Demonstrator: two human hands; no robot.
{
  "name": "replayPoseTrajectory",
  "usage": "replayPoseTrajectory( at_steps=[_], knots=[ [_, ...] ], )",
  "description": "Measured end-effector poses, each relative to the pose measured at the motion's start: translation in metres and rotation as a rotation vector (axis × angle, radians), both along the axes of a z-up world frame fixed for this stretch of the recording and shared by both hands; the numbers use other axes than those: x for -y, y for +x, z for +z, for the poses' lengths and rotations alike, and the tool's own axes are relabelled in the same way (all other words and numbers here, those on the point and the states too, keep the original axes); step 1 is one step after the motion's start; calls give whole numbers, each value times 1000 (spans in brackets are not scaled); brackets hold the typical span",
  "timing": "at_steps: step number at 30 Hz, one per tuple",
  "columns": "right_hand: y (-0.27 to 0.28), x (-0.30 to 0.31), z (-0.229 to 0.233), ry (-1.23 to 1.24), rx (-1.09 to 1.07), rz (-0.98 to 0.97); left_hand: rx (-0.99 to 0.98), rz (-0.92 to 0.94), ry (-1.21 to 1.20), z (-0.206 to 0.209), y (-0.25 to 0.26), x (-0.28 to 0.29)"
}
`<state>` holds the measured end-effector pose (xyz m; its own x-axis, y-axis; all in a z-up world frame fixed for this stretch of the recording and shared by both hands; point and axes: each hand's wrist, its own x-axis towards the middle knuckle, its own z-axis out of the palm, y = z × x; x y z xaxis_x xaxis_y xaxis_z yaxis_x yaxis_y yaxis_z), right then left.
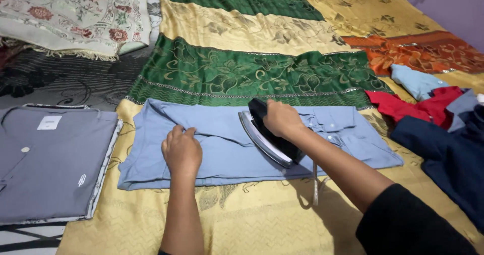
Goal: Ironing a light blue shirt on a bed and then folding it neatly.
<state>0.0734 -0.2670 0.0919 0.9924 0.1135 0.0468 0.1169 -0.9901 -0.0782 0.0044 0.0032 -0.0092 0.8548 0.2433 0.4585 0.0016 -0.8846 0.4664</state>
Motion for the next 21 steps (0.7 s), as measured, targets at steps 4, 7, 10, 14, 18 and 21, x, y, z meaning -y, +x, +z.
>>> replayPoseTrajectory(
  at_steps=[4, 7, 10, 14, 18, 21],
  knots=[
    [-20, 14, 6, 5, -25, -21, 19, -12, 14, -4, 2, -2],
    [-31, 27, 8, 18, -35, -35, 41, -11, 51, -7, 3, -3],
    [-50, 39, 20, 34, -51, -34, 37, -11, 46, -4, 3, -3],
    [-85, 63, 41, 42, -132, -35, 56, 1, 41, -4, 2, -4],
    [-123, 106, 65, 75, -164, -69, 88, 7, 85, -5, 0, -3],
    [-138, 163, 69, 115, -122, -142, 128, 4, 108, -9, 2, -5]
  ],
)
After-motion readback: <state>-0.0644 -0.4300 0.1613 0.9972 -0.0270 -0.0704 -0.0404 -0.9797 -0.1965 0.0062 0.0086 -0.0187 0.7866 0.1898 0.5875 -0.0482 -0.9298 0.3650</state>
